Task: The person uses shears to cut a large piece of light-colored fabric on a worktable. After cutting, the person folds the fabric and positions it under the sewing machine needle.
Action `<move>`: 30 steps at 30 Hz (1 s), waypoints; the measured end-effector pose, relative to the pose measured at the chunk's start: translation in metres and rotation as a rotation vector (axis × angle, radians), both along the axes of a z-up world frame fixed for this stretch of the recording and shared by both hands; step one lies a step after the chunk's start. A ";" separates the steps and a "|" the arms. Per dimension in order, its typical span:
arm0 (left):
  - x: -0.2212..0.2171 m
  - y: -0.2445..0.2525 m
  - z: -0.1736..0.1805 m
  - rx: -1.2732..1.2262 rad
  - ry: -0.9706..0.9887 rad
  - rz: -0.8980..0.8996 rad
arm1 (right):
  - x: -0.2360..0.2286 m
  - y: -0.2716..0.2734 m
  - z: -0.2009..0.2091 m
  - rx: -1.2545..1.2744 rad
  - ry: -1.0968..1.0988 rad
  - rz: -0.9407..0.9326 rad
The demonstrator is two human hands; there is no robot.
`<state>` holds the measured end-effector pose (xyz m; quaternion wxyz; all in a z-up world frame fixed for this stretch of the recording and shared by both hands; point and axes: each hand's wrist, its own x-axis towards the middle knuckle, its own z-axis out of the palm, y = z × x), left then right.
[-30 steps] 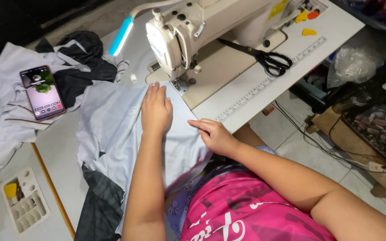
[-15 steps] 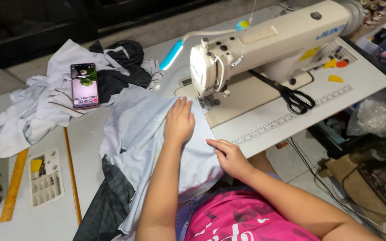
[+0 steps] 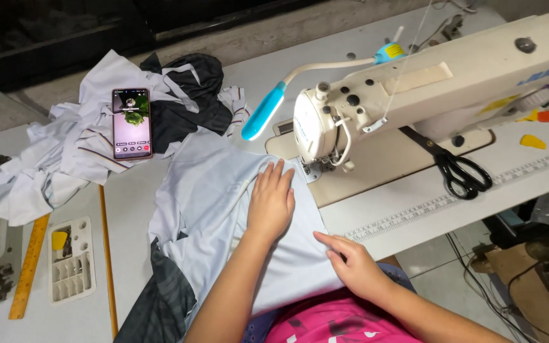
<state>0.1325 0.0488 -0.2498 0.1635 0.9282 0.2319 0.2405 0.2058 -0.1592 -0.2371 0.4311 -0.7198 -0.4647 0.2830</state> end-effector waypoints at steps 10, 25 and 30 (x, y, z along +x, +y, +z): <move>0.004 -0.003 0.010 0.063 0.028 0.026 | 0.010 -0.003 0.015 -0.295 0.314 -0.074; 0.011 -0.008 0.017 0.029 0.002 -0.030 | 0.020 -0.013 0.013 -0.406 0.382 -0.104; 0.016 -0.007 0.010 0.031 0.002 -0.009 | 0.022 -0.013 0.011 -0.385 0.403 -0.133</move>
